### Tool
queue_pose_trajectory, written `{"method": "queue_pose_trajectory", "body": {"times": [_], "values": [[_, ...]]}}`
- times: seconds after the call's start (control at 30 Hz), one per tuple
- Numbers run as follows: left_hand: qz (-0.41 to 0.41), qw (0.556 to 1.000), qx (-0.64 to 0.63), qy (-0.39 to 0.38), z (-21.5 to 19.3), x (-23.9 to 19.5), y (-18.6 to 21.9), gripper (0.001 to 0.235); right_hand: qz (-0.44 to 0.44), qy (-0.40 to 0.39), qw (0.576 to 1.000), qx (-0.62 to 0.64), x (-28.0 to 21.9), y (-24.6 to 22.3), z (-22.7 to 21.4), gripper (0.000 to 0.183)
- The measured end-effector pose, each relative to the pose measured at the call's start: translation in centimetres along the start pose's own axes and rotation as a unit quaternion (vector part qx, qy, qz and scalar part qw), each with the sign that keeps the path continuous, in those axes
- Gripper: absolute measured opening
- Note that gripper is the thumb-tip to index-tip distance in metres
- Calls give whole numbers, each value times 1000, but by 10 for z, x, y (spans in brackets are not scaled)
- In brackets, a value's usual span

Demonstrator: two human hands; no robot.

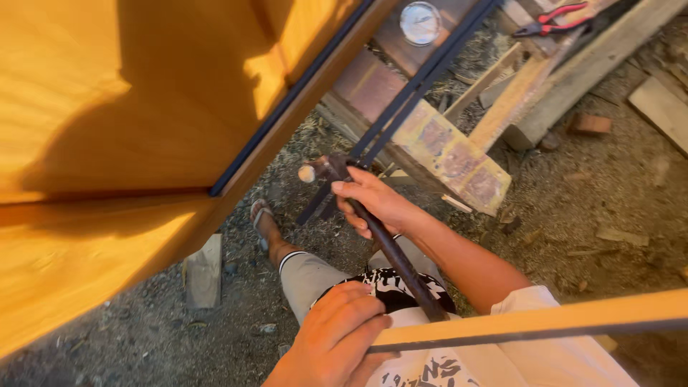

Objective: The person installs a black metal door frame onto a wooden door using a hammer and nails. They position the frame along the door edge, insert nails, and hammer them in repeatedly to secure the frame.

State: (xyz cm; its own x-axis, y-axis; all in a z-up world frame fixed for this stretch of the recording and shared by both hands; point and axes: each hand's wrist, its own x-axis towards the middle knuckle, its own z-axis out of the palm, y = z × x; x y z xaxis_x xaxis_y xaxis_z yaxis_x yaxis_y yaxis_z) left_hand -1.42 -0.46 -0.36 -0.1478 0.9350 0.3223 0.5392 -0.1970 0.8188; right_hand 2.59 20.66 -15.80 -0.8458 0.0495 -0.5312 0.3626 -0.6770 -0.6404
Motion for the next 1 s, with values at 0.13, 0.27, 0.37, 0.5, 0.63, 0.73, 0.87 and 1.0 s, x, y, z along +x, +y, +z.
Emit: {"method": "queue_pose_trajectory", "body": {"times": [0.13, 0.27, 0.37, 0.5, 0.63, 0.73, 0.87, 1.0], "values": [[-52, 998, 7, 41, 9, -7, -18, 36, -200, 270, 800, -498, -40, -13, -80, 33], [-137, 989, 42, 46, 24, -18, -45, 21, -156, 352, 722, -575, -56, 3, -151, 44], [-180, 980, 61, 58, 37, -25, -68, 16, -162, 378, 635, -654, -54, 24, -187, 40], [-217, 969, 91, 81, 47, -25, -93, 12, -217, 404, 574, -678, -50, 32, -209, 41], [-200, 962, 152, 112, 46, -25, -110, 13, -268, 486, 496, -668, -54, 32, -179, 40], [-199, 955, 183, 119, 40, -20, -123, 13, -309, 390, 815, -298, -44, 28, -134, 35], [-182, 952, 213, 126, 24, -15, -136, 14, -255, 137, 953, 93, 2, 15, -83, 35], [-173, 946, 253, 105, -1, -7, -143, 17, -244, 97, 953, 150, 58, -6, -63, 23]]}}
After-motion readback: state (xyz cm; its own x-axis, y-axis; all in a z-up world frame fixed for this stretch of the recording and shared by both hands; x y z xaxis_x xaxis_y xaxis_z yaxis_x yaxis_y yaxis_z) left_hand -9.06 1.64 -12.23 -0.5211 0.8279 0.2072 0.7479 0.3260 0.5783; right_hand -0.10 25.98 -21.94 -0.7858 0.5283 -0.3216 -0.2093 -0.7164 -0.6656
